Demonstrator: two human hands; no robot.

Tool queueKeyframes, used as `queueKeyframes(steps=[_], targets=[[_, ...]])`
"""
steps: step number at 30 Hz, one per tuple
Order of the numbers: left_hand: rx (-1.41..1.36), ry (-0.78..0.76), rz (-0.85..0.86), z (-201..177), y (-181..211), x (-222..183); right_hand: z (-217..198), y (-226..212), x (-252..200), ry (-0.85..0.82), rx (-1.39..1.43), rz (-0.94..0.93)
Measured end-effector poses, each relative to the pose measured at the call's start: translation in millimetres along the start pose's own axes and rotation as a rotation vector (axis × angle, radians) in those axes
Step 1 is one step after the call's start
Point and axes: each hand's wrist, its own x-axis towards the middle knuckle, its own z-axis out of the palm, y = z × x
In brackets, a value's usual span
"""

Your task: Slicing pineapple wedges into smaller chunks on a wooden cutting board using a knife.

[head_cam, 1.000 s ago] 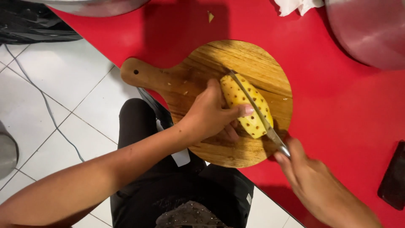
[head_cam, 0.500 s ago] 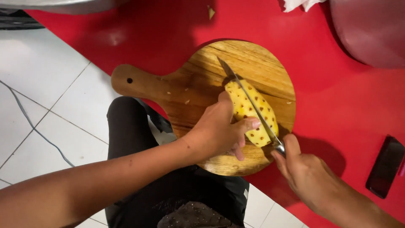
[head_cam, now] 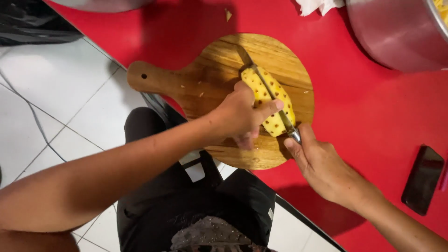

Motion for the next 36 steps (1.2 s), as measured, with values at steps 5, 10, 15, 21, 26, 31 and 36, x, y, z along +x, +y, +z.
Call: queueKeyframes(steps=[5,10,15,21,26,31,36], targets=[[0.213,-0.076,-0.055,-5,12,-2,-5,5,3,-0.043,0.067,-0.01],[0.286,-0.052,-0.039,0,15,1,-5,24,17,-0.046,0.149,-0.108],[0.21,0.095,-0.11,9,15,4,12,53,44,-0.296,0.935,-0.011],[0.141,0.094,-0.105,9,18,-11,1,33,6,-0.011,0.328,-0.215],[0.143,0.078,-0.085,7,16,-8,15,34,-3,0.009,-0.138,0.065],[0.086,0.114,-0.094,6,14,-7,39,52,4,0.345,-0.664,-0.148],[0.143,0.082,-0.055,4,14,-13,30,65,16,0.279,-0.558,-0.055]])
